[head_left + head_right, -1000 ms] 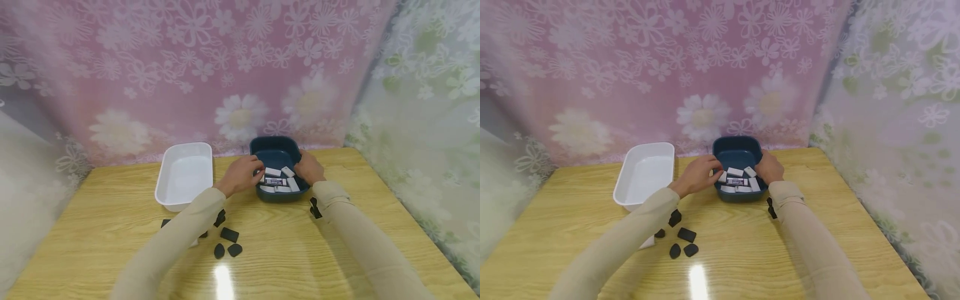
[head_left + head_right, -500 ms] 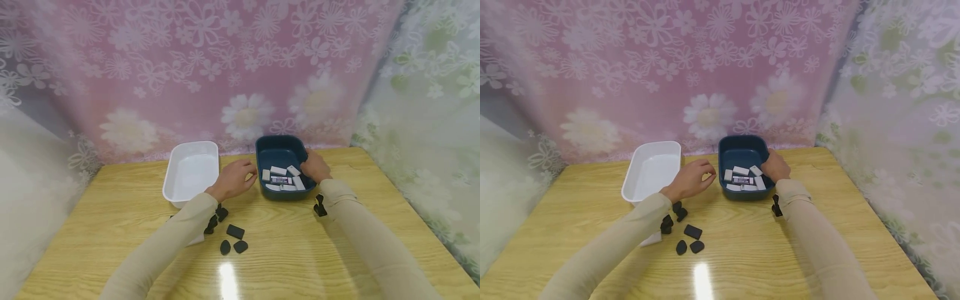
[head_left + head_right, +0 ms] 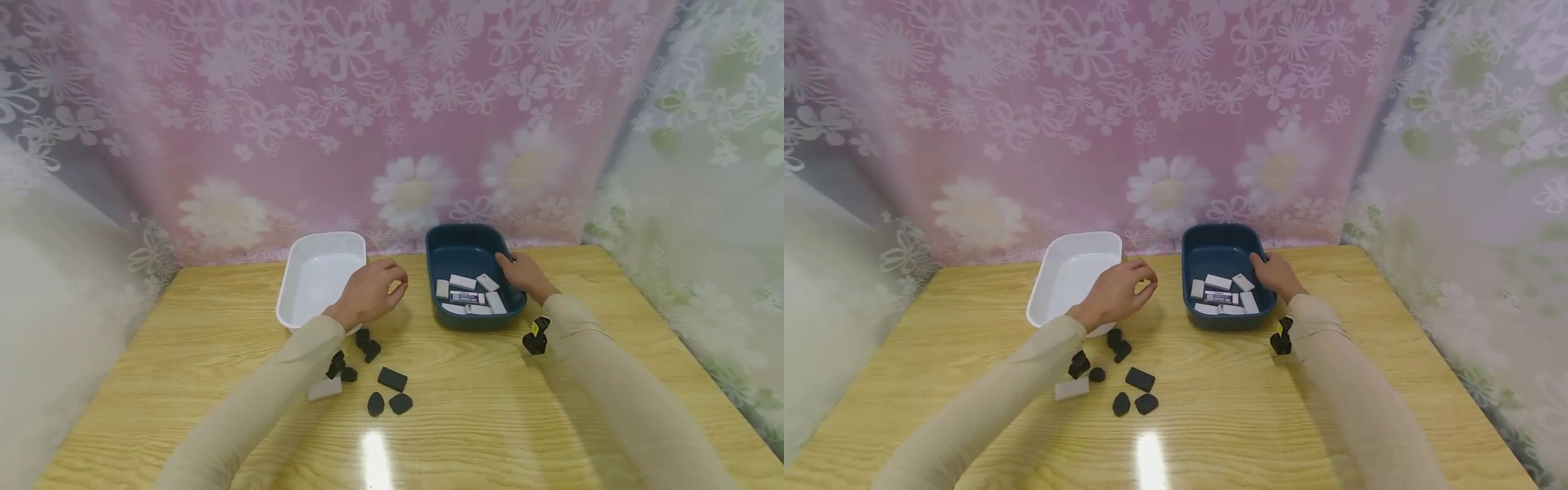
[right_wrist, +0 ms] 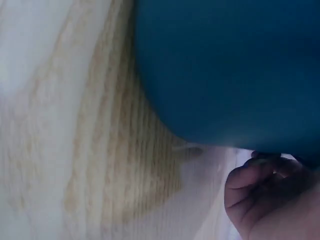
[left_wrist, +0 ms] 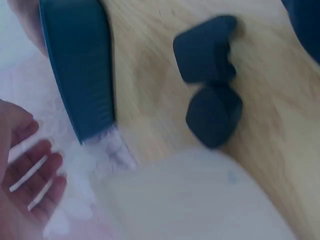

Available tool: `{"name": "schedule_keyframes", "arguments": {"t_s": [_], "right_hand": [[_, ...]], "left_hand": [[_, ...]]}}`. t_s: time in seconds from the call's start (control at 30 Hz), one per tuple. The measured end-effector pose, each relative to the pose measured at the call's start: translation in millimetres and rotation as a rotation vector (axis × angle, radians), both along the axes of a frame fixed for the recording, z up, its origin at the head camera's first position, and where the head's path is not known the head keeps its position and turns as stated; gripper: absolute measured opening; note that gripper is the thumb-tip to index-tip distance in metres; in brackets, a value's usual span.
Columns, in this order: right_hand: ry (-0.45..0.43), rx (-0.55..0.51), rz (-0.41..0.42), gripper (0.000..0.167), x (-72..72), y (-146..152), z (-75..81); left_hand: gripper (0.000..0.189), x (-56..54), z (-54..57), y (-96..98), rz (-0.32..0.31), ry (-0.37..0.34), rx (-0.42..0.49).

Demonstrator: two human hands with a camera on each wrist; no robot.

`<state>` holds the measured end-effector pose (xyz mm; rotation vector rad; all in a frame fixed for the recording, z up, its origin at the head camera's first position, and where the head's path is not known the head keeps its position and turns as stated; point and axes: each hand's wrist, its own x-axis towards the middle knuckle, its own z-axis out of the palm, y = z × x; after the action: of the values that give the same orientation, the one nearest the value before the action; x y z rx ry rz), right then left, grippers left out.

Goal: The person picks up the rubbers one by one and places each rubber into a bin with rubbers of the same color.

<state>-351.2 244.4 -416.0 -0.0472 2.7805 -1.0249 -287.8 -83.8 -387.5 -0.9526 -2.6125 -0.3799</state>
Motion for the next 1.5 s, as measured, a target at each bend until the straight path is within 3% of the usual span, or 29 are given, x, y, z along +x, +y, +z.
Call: {"name": "schedule_keyframes", "arguments": {"t_s": [0.17,0.4,0.73,0.93,1.13,1.37,1.5], "right_hand": [[-0.044,-0.032,0.023,0.078,2.1,4,5.1],[0.149,0.078,0.04,0.064,6.6,-6,20.8],[0.292,0.186,0.09,0.056,13.4,-51,31.9],[0.321,0.124,0.156,0.051,16.7,-89,29.3],[0.338,0.09,0.214,0.048,24.1,-131,27.9],[0.367,0.073,0.295,0.046,26.1,-166,17.7],[0.399,0.035,0.317,0.043,26.9,-176,12.5]], "left_hand": [[0.013,-0.3,7.3,-19.2,0.116,-0.015,-0.007],[0.019,-0.9,12.7,-55.0,0.216,-0.066,0.005],[0.024,-5.2,4.7,-113.6,0.367,-0.067,0.024],[0.031,-9.1,-5.0,-139.6,0.487,-0.09,0.015],[0.048,-15.1,-11.7,-152.0,0.586,-0.249,0.078],[0.055,-21.1,-14.6,-155.7,0.631,-0.458,0.175],[0.054,-25.9,-17.3,-155.0,0.665,-0.537,0.165]]}}
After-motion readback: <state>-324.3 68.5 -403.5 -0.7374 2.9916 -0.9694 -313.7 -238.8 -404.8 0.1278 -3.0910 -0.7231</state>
